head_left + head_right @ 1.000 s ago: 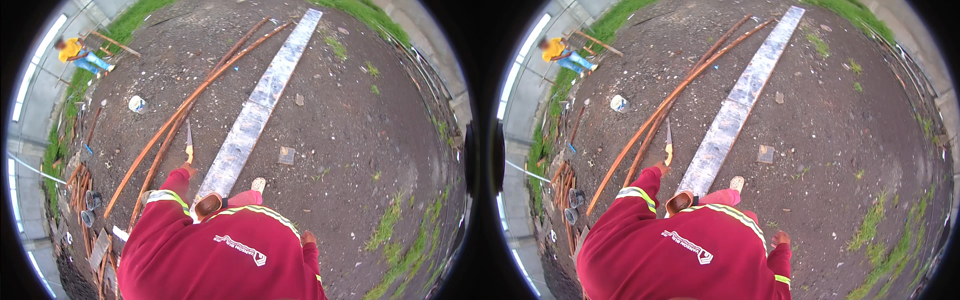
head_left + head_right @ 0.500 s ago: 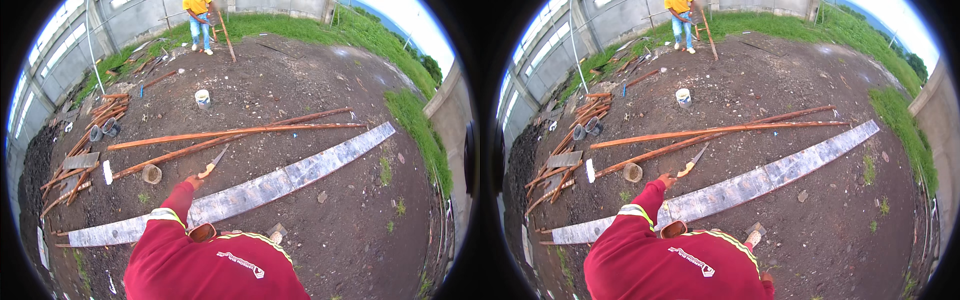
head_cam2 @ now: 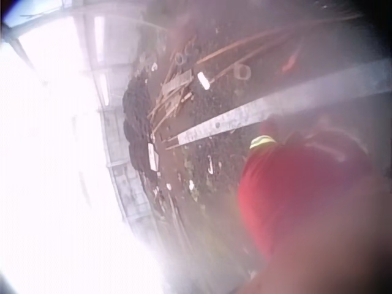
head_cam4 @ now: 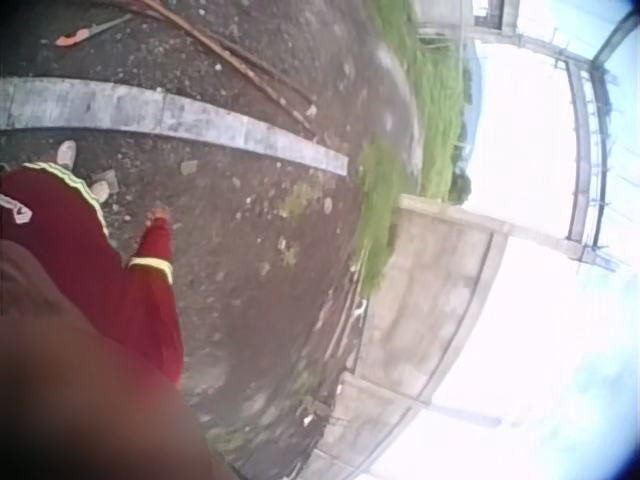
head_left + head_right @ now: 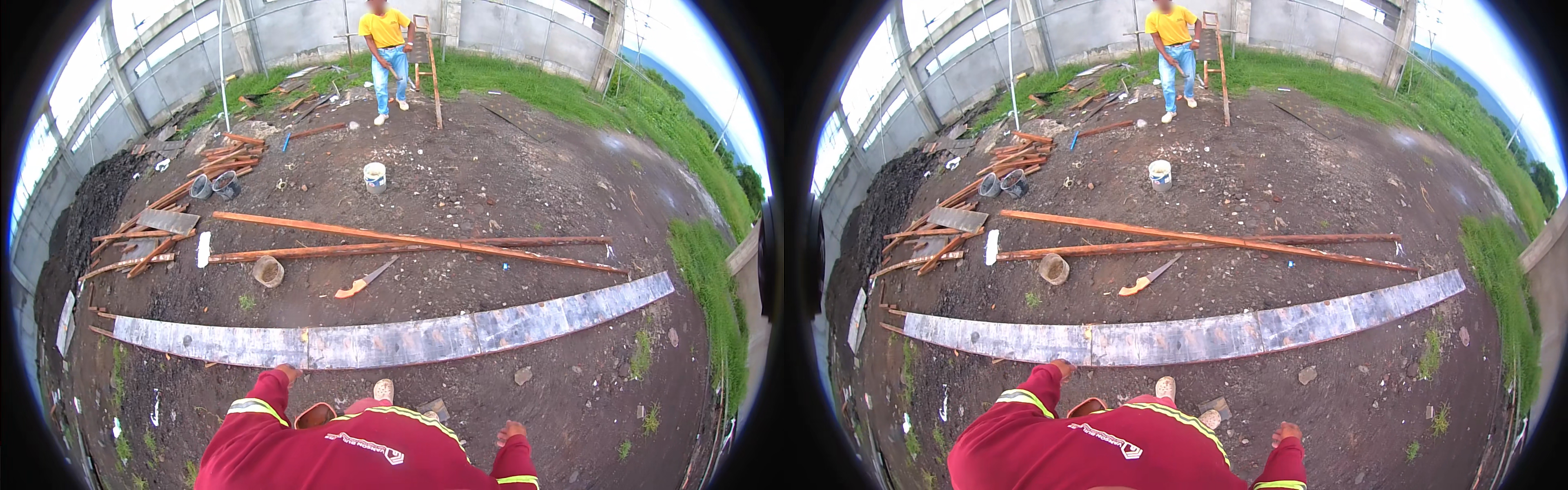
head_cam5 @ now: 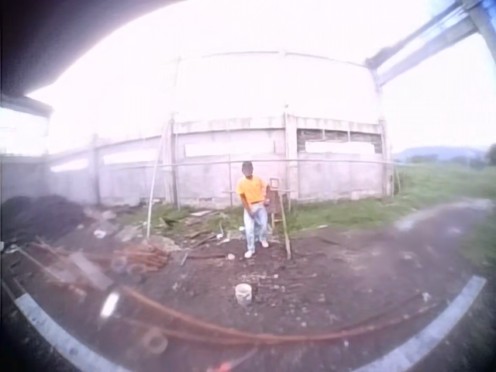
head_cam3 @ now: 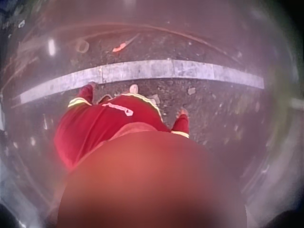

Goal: The person hammers a long metal sheet on the ground using a hammer, then measures the sheet with a tape measure and marks it with a marker. The person also picks up and arranges wooden planks on the ground.

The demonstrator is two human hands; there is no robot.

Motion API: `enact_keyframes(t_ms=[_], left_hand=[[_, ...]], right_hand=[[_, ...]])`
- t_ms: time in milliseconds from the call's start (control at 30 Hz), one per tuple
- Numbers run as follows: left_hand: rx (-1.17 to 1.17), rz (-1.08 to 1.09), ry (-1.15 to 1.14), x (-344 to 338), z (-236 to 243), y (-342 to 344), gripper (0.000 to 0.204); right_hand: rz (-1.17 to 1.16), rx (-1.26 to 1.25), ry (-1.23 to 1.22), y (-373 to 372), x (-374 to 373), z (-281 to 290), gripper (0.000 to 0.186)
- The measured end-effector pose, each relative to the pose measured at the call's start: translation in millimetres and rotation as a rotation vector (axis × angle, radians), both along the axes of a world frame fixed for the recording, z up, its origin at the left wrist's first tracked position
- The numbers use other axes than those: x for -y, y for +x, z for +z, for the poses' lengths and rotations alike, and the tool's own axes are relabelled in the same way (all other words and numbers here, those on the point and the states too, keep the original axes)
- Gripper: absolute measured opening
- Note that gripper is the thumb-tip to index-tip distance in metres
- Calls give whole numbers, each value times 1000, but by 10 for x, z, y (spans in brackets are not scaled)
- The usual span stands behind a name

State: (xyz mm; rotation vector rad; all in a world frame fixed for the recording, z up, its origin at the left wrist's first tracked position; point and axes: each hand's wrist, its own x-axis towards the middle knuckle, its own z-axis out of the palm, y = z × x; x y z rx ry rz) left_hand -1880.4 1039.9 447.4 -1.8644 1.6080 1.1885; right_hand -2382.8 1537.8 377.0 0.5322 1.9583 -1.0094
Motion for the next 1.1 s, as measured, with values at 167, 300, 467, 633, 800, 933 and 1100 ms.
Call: enact_keyframes(t_ms=[167,300,467,633,800,933,1100], left_hand=[[-73,-57,-134,120,-127,-117,52],[-125,-25,-185,149,-272,-144,55],[-132,140,-63,99,-412,-7,56],[-57,166,110,119,-635,214,56],[-282,188,-227,388,-432,-250,59],[-742,310,-421,904,274,-1112,65],[-1107,346,-469,1058,1483,-1572,67]], right_hand=[[51,-31,-126,-203,1024,347,31],[168,-15,-143,-135,1724,516,34],[275,-74,-206,-163,2468,795,44],[363,-140,-298,-277,3218,1153,61],[523,-161,-516,-122,4294,1798,69],[620,-163,-829,29,5301,2412,62],[611,-168,-1339,54,6369,3550,68]])
